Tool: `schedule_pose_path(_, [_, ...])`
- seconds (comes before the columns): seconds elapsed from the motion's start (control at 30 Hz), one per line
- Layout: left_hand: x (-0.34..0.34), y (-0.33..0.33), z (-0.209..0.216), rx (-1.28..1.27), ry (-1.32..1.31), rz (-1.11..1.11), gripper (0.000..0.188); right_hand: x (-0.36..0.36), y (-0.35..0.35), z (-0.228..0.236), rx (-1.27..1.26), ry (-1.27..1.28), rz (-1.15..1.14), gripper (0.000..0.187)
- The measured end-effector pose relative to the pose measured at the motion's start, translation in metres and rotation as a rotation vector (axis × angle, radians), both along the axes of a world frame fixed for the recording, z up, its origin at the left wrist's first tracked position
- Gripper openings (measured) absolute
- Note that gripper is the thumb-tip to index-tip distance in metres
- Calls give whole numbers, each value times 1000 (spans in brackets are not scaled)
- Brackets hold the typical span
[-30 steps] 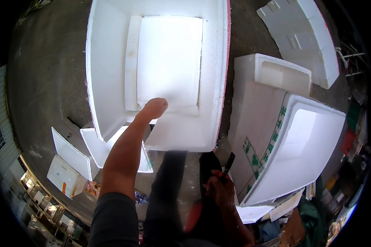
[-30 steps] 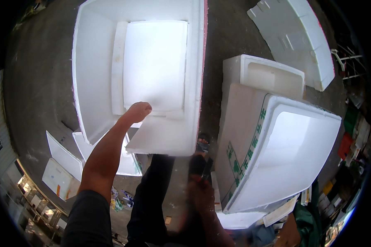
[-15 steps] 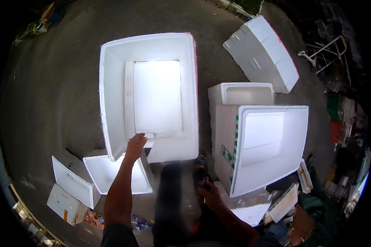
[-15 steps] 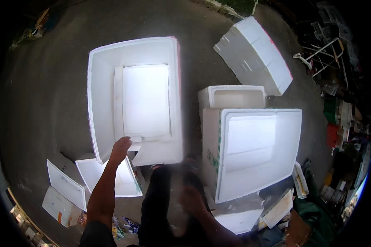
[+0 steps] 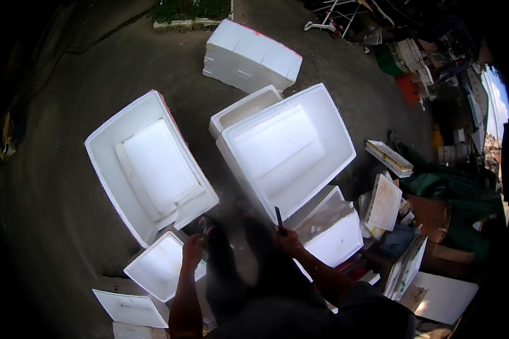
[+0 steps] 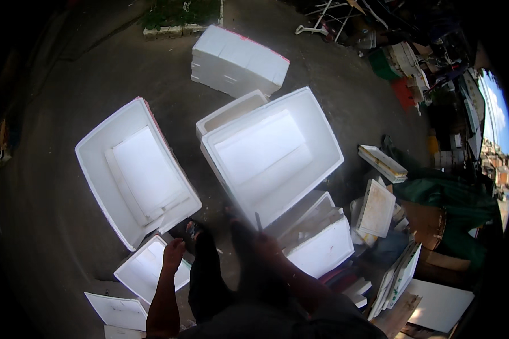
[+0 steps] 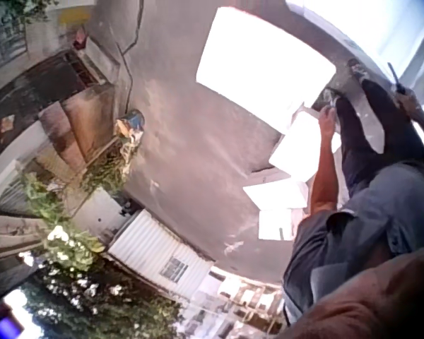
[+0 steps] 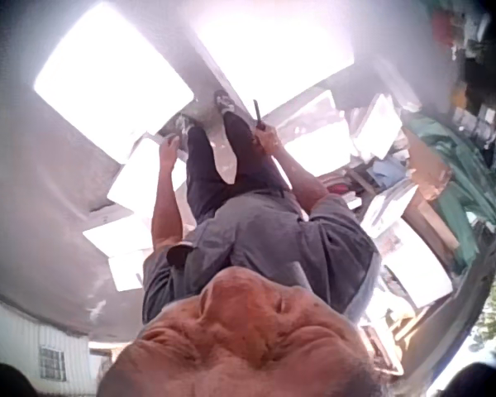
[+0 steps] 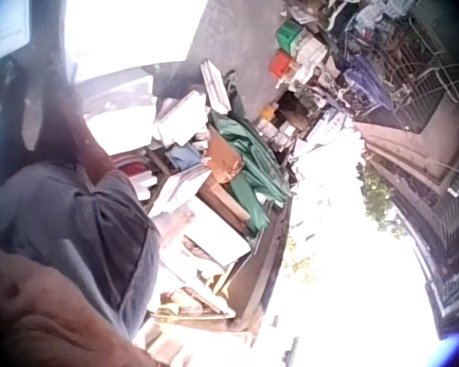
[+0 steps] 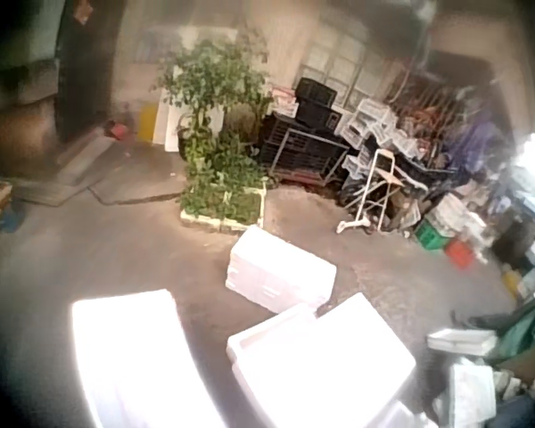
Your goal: The person disassembles styrofoam boxes using a utility knife. They cut through tape and styrofoam to break the boxes down into smaller pieces, which are then placed into a large red bucket.
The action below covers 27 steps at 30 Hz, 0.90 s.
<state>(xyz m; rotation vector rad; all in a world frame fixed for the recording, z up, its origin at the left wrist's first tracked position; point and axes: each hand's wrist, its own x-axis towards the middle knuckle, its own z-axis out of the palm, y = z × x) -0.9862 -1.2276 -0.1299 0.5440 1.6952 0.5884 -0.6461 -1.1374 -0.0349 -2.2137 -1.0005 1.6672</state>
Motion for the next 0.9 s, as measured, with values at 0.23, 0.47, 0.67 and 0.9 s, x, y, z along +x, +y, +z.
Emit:
schedule_pose_path(0.23, [-12, 61, 51, 100, 61, 13, 35, 74, -32, -36, 58, -81, 94, 23])
schedule_pose_path(0.47, [6, 84, 55, 94, 229, -60, 38, 100, -25, -44, -105, 68, -226, 20])
schedule_pose_path(0.67, [98, 124, 86, 135, 366, -494, 34, 122, -15, -31, -71, 41, -309, 16])
schedule_pose_path(0.9, [220, 155, 74, 453, 353, -715, 53, 135, -29, -19, 37, -61, -235, 23])
